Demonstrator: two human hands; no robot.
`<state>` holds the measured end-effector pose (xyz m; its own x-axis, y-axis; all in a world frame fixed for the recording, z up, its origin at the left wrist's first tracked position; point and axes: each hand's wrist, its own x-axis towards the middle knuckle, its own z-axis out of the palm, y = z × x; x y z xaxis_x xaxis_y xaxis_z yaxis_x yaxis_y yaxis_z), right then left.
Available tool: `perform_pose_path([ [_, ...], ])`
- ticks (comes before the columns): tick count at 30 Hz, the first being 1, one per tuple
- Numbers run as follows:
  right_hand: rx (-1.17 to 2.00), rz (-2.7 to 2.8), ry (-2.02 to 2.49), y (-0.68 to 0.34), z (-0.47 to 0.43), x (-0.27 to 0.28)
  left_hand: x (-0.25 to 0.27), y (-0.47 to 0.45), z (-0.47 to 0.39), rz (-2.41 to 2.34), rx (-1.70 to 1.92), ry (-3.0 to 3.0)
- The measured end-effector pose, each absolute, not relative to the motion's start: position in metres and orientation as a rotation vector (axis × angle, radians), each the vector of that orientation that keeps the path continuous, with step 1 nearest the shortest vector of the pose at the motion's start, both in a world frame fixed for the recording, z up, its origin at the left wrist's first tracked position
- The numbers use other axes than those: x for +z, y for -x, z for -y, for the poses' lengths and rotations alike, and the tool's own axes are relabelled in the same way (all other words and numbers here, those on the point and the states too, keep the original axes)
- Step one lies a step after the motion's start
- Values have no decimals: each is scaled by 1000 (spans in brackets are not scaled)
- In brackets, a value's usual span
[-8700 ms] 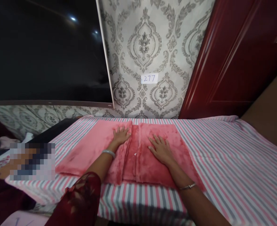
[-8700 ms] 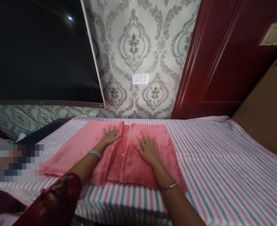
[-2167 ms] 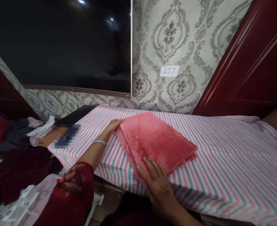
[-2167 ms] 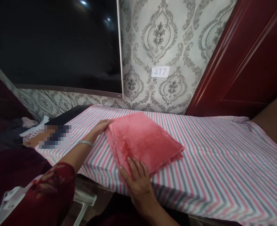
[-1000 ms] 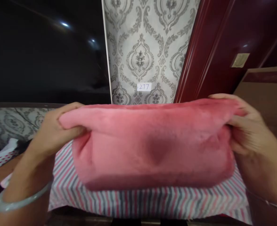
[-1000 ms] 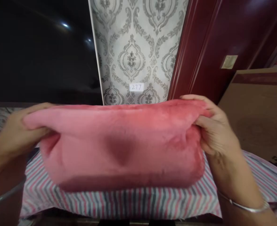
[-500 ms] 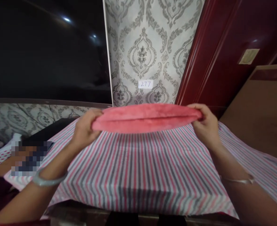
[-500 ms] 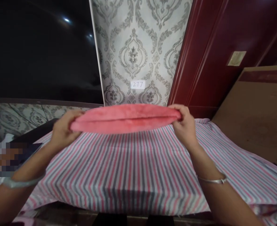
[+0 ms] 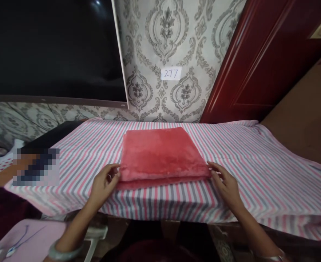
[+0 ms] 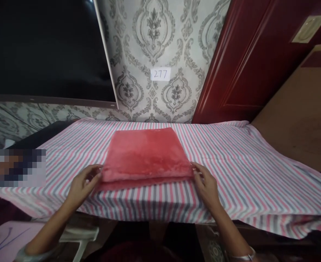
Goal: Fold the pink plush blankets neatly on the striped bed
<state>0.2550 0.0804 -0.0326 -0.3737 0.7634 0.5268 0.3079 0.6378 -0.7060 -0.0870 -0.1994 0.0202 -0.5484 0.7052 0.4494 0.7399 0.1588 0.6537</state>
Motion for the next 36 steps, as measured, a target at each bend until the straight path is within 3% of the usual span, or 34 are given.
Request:
perform_pose_path([
  [6, 838, 1880, 981, -234, -77, -22, 7, 69, 183, 2435, -1479, 1268],
  [14, 1160, 1741, 1026, -241, -85, -26, 8, 72, 191, 2572, -2042, 1070],
  [20, 1396, 1723, 1004, -234, -83, -13, 6, 68, 185, 2497, -1977, 1186],
  [28, 1299, 1558, 820, -216, -96, 20, 29, 67, 180, 2318, -1845, 1149],
  [36, 1286, 1721, 1009, -226, -93, -14, -11, 76, 196, 2544, -1711, 1201],
])
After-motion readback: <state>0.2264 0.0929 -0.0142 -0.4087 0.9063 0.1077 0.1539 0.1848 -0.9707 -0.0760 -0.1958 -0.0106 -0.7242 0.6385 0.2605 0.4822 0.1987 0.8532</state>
